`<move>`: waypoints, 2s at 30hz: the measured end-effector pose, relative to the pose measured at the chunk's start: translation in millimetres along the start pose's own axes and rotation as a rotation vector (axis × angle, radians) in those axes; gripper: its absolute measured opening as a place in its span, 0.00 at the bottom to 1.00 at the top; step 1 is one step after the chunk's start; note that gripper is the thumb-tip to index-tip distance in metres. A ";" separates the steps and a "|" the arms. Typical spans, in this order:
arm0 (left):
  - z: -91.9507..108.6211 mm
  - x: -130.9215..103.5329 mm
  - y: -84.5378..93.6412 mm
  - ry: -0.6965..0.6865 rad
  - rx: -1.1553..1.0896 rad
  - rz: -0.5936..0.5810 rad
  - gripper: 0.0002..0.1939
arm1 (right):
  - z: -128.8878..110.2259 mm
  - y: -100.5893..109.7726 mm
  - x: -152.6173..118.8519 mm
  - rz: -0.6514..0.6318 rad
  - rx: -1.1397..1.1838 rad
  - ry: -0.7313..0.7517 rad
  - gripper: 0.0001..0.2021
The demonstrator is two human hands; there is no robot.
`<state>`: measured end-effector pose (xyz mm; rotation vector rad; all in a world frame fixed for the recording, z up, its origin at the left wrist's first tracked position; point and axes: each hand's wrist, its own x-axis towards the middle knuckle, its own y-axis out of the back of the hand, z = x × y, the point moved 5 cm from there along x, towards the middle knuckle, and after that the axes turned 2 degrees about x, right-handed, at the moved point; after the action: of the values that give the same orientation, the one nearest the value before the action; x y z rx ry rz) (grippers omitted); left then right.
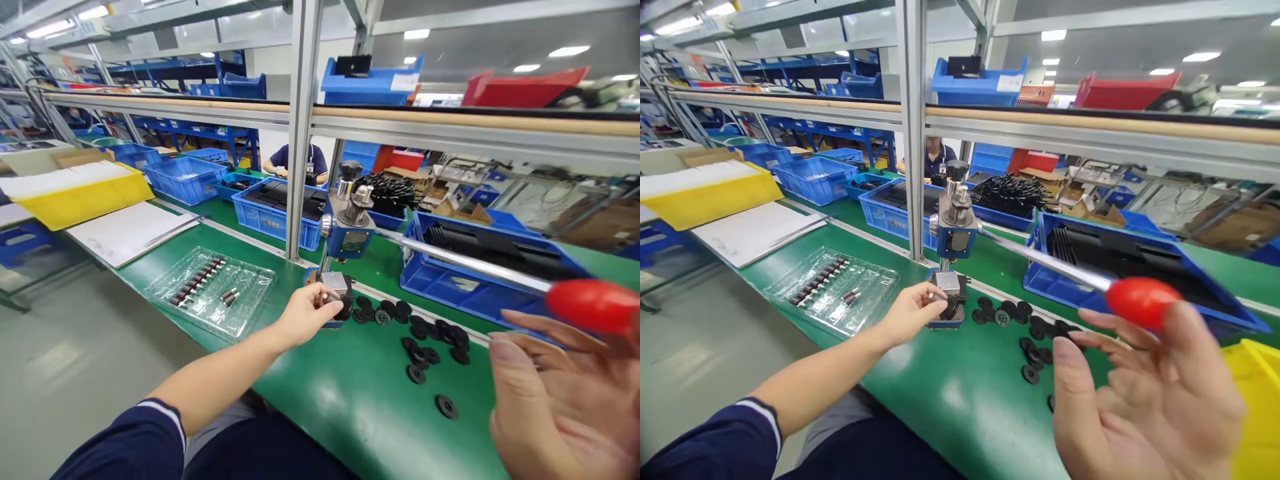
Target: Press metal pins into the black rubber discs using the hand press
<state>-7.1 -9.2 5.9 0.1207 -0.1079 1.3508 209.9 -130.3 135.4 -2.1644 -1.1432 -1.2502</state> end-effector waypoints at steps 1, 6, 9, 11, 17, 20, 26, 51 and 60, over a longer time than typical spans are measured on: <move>-10.3 -12.2 -5.0 0.093 -0.130 -0.082 0.16 | 5.6 -1.5 -8.8 0.009 0.056 -0.020 0.40; -70.6 -62.4 -29.3 0.409 -0.670 -0.363 0.22 | 55.6 -44.2 -104.6 -0.430 0.018 -0.116 0.35; -106.2 -74.0 -39.0 0.505 -0.822 -0.428 0.21 | 85.7 -69.0 -172.9 -0.591 0.071 -0.181 0.31; -126.6 -76.0 -43.2 0.579 -0.855 -0.460 0.20 | 100.6 -77.9 -202.2 -0.549 0.092 -0.208 0.27; -163.0 -71.1 -42.3 0.717 -0.833 -0.440 0.23 | 123.1 -86.6 -228.9 -0.484 0.063 -0.255 0.27; -168.3 -71.1 -41.7 0.724 -0.819 -0.449 0.22 | 124.4 -85.0 -229.4 -0.485 0.049 -0.273 0.28; -168.2 -71.7 -41.7 0.727 -0.825 -0.448 0.19 | 120.1 -85.3 -227.4 -0.487 0.064 -0.258 0.29; -162.6 -70.2 -39.7 0.696 -0.816 -0.417 0.15 | 113.3 -83.0 -226.8 -0.484 0.039 -0.224 0.29; -164.2 -71.6 -39.8 0.685 -0.812 -0.446 0.16 | 113.2 -83.8 -227.7 -0.489 0.039 -0.216 0.29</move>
<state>17.7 -62.4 -168.0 -0.9439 -0.0387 0.7630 141.2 -109.2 -122.5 -2.0991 -1.8536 -1.1777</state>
